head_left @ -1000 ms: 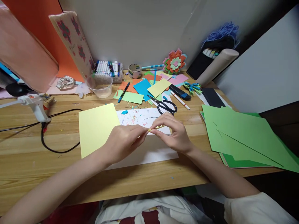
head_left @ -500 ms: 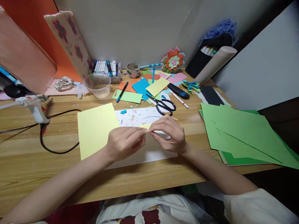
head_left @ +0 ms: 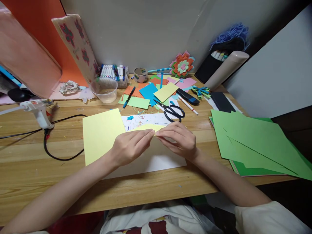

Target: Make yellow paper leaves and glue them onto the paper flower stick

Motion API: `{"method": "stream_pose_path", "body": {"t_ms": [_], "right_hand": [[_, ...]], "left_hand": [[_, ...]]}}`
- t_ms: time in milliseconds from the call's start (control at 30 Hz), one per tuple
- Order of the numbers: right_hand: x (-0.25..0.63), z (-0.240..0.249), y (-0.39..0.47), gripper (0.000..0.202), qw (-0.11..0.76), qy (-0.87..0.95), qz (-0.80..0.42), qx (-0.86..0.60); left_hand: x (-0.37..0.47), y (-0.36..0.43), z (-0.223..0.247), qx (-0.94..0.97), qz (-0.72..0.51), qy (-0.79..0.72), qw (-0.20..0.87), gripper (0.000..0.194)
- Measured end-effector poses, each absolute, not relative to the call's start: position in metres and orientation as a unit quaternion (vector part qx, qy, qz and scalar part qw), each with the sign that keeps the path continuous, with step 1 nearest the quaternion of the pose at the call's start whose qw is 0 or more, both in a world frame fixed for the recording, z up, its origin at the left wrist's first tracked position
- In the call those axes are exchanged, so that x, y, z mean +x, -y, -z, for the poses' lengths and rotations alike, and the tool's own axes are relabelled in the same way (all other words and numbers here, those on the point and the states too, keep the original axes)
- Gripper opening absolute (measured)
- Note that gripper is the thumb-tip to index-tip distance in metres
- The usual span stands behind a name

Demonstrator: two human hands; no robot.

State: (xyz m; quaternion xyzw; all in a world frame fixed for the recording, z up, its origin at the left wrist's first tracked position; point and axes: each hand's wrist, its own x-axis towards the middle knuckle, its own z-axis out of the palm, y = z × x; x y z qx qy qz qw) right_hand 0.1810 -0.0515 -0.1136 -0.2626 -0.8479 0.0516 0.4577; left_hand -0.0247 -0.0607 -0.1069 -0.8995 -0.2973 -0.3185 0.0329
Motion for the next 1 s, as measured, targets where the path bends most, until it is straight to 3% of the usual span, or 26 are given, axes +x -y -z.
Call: {"method": "stream_pose_path", "body": {"t_ms": [167, 333, 400, 533, 600, 767, 1000], "right_hand": [[0.183, 0.114, 0.054, 0.029, 0.466, 0.842, 0.012, -0.271], [0.191, 0.117, 0.048, 0.036, 0.489, 0.816, 0.08, -0.297], [0.193, 0.119, 0.046, 0.039, 0.5, 0.811, 0.087, -0.292], [0.191, 0.123, 0.047, 0.04, 0.477, 0.836, 0.081, -0.26], [0.188, 0.126, 0.047, 0.037, 0.456, 0.856, 0.076, -0.23], [0.182, 0.131, 0.044, 0.027, 0.416, 0.88, 0.056, -0.22], [0.18, 0.132, 0.04, 0.014, 0.367, 0.893, 0.003, -0.259]], "left_hand": [[-0.026, 0.059, 0.098, -0.905, 0.322, 0.277, 0.028, 0.032], [-0.018, 0.069, 0.085, -0.814, 0.425, 0.396, 0.0, 0.015], [-0.012, 0.074, 0.082, -0.771, 0.425, 0.458, -0.124, 0.011], [-0.006, 0.071, 0.084, -0.618, 0.293, 0.504, -0.527, 0.031], [-0.007, 0.064, 0.09, -0.509, 0.28, 0.491, -0.649, 0.038], [-0.011, 0.054, 0.109, -0.357, 0.294, 0.474, -0.749, 0.029], [-0.007, 0.053, 0.121, -0.302, 0.313, 0.492, -0.754, 0.029]]}}
